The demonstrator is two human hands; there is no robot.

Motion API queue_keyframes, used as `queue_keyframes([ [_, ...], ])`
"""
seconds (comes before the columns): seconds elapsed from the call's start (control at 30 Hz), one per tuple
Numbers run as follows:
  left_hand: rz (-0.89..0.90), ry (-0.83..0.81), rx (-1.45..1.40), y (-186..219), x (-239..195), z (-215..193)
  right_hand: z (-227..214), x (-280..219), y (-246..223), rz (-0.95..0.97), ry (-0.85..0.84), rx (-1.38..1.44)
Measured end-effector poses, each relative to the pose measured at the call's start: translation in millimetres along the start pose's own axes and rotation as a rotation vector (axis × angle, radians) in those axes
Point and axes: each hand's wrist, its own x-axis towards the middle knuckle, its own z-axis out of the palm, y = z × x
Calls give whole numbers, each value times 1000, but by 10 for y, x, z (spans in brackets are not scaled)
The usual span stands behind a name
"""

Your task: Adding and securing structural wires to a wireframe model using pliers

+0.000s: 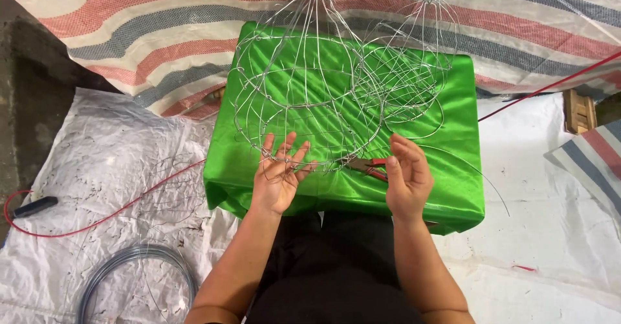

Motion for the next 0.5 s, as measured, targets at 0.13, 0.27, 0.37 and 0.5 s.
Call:
queue_keyframes([
  [0.13,29,21,3,-15,-45,23,-154,-167,184,5,-6,-30],
  [0.27,62,17,13,-33,-30,-41,-319,-252,307,131,-2,-112],
  [0.37,72,18,34,-23,-39,-56,-420,-368,363,211,10,-133],
  [0.5,61,-19,47,20,-47,-28,-638,-527,561,397,-22,-415],
])
